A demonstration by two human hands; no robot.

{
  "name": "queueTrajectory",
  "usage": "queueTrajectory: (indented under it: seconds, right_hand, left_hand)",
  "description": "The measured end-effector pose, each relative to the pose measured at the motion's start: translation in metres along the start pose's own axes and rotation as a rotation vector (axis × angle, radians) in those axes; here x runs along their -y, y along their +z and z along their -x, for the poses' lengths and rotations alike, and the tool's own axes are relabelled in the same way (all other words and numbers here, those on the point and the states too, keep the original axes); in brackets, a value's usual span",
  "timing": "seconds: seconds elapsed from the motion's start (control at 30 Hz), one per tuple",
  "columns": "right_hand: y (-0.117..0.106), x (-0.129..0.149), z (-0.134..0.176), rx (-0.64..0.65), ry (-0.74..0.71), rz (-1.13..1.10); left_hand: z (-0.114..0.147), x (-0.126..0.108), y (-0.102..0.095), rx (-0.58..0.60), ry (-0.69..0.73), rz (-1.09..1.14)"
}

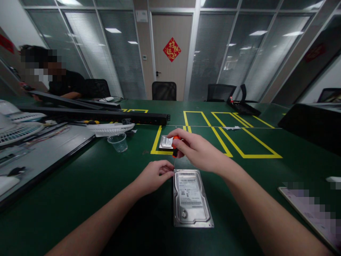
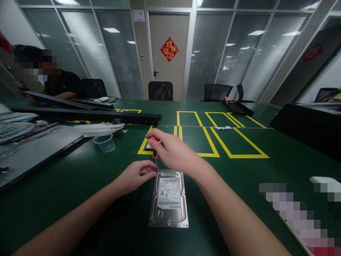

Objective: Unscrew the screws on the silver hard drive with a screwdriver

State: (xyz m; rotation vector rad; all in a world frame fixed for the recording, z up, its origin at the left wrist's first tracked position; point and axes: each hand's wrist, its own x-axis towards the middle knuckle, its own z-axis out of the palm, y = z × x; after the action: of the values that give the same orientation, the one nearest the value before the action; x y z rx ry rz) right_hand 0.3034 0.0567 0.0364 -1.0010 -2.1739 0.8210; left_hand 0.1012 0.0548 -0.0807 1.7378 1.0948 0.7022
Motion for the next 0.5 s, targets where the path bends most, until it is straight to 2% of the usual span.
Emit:
queueTrajectory:
  seconds: [0.1, 0.3, 0.5]
  right_hand:
    - [-0.0014, -0.0007, 0.0005, 0.014, 0.006, -0.011]
    - [-0.0011, 0.0005, 0.0016, -0.069, 0.000, 0.080]
    - [0.0011, 0.0016, 0.0018, -0.092, -0.012, 0.051]
  left_hand:
    - [0.0001, 0.0010, 0.0003, -0.004, -0.004, 0.011]
    - [0.0010, -0.0019, 0.0002, -0.009, -0.007, -0.013]
    - [0.0015, -0.0056, -0.0003, -0.016, -0.009, -0.045]
